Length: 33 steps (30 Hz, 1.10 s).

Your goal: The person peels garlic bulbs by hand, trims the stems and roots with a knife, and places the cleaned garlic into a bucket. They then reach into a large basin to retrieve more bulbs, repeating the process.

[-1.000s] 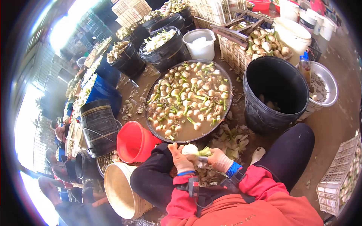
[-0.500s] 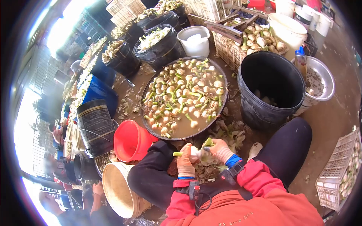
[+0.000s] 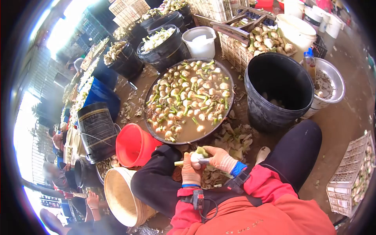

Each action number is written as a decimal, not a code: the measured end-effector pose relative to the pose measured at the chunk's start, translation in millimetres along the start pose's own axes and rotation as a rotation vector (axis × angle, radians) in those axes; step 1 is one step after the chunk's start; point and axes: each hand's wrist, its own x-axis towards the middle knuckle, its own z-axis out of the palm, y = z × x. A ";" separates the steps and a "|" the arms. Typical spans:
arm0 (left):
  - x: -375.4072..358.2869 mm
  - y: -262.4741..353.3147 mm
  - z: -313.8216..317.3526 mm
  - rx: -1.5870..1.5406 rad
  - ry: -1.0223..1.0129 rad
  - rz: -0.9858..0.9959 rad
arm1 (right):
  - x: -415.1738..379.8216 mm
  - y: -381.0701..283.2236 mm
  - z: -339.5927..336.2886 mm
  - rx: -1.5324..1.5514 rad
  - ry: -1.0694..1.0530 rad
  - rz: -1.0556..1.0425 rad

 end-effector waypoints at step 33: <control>-21.1 -29.3 18.6 0.428 -0.227 0.412 | 21.0 52.6 -4.9 -0.531 0.416 0.202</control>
